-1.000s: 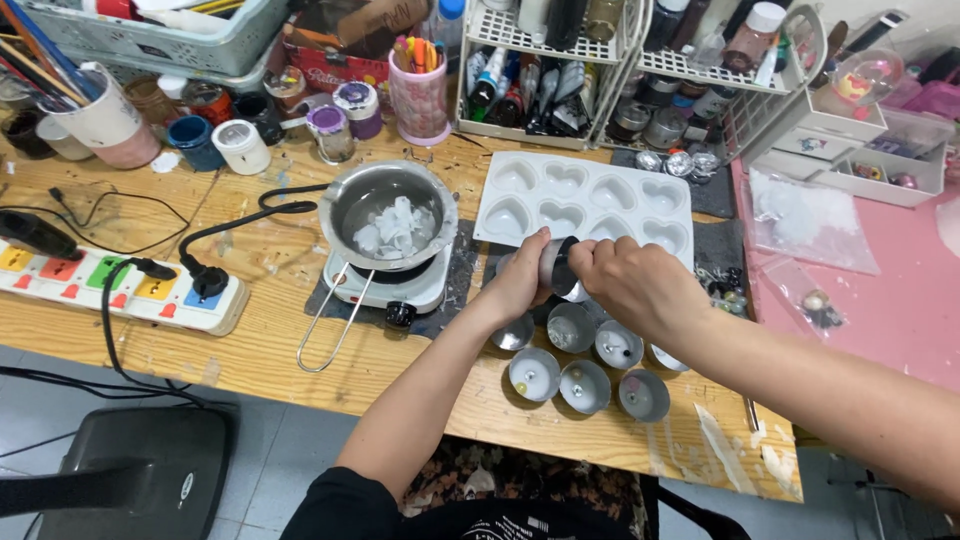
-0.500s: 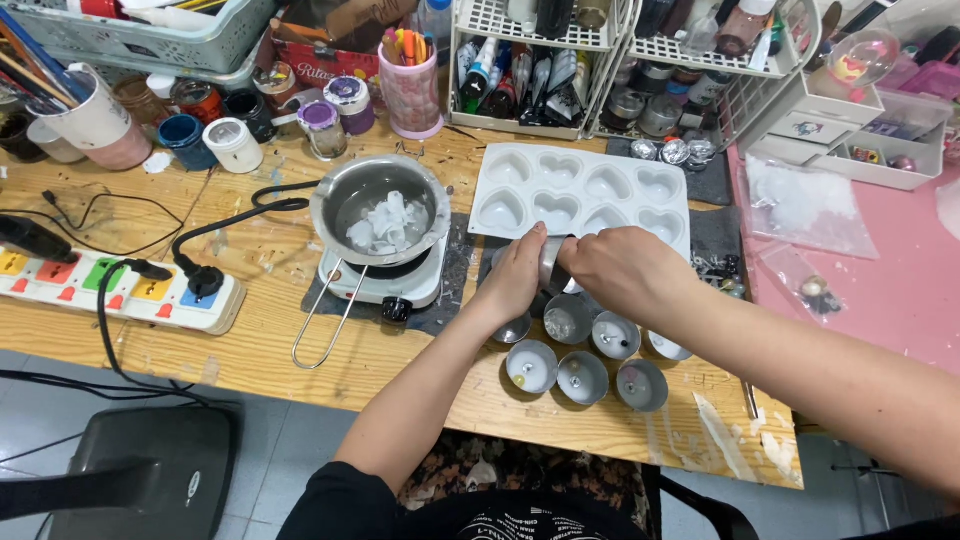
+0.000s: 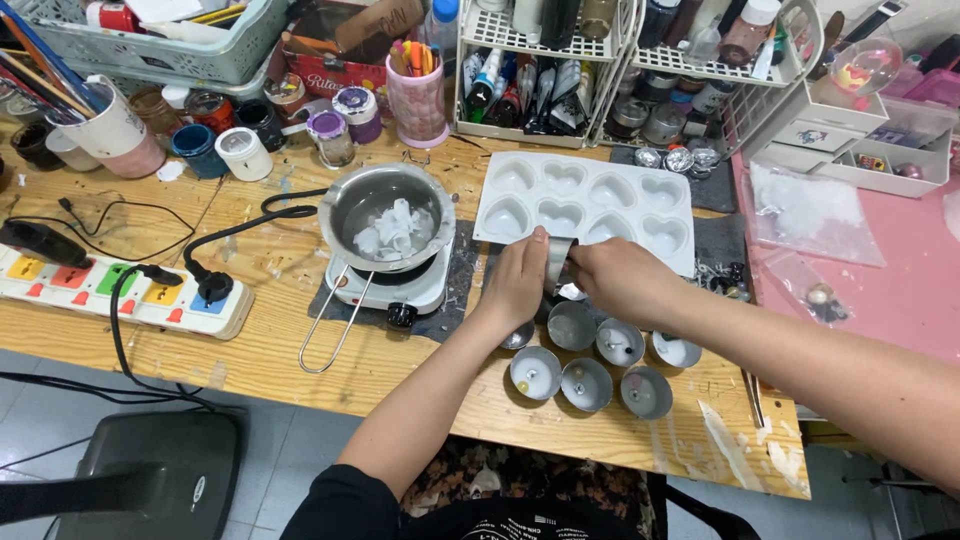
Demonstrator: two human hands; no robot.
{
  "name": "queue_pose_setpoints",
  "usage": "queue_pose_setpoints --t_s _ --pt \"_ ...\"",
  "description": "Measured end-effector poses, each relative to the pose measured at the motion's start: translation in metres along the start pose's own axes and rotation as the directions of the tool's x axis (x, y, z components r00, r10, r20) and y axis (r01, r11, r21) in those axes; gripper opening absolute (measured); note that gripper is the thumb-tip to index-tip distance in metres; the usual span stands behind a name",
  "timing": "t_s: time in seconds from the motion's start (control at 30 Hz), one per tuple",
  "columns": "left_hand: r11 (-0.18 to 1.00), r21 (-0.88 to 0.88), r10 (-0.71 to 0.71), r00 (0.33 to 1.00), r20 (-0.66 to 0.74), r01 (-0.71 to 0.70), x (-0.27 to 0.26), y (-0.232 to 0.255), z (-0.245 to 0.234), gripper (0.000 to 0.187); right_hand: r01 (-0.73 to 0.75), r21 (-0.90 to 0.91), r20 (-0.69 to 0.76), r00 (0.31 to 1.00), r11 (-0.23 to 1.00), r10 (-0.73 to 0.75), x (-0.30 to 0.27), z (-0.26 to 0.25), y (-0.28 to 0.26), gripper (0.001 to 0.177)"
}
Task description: Preparing candle molds and wicks for pouring wax at a workbench.
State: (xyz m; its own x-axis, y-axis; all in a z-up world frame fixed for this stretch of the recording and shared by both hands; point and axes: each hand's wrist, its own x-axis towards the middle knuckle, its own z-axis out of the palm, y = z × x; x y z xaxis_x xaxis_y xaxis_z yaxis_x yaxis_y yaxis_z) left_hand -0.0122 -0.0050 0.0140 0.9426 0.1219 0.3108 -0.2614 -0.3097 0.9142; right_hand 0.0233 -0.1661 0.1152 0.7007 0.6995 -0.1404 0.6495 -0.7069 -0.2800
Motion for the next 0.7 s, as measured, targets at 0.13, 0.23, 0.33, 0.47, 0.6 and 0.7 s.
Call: queue_pose_setpoints --t_s 0.13,0.23,0.33,0.47,0.6,0.7 --pt "0.994 -0.097 0.044 0.999 -0.026 -0.046 0.002 0.001 -0.005 0.057 0.021 0.246 0.003 1.0 0.969 -0.022 0.014 0.009 0.017 0.037" --pt "0.986 -0.164 0.015 0.998 -0.068 -0.026 0.005 -0.015 0.003 0.06 -0.437 0.536 0.427 0.878 0.722 0.214 0.02 -0.008 0.004 0.047" --pt "0.856 -0.516 -0.119 0.982 -0.149 0.026 0.011 -0.047 0.021 0.06 -0.56 0.617 0.568 0.803 0.553 0.18 0.029 -0.02 0.001 0.047" --pt "0.425 -0.884 -0.406 0.914 0.007 0.196 0.018 -0.061 0.027 0.058 -0.533 0.584 0.569 0.807 0.613 0.159 0.041 -0.045 -0.016 0.052" --pt "0.448 -0.859 -0.379 0.923 0.07 0.249 0.017 -0.07 0.034 0.06 -0.378 0.48 0.392 0.9 0.791 0.192 0.075 -0.047 -0.033 0.059" --pt "0.527 -0.817 -0.311 0.948 0.071 0.234 0.007 -0.019 0.014 0.065 0.022 0.216 0.072 0.997 0.976 -0.038 0.114 -0.037 -0.047 0.068"
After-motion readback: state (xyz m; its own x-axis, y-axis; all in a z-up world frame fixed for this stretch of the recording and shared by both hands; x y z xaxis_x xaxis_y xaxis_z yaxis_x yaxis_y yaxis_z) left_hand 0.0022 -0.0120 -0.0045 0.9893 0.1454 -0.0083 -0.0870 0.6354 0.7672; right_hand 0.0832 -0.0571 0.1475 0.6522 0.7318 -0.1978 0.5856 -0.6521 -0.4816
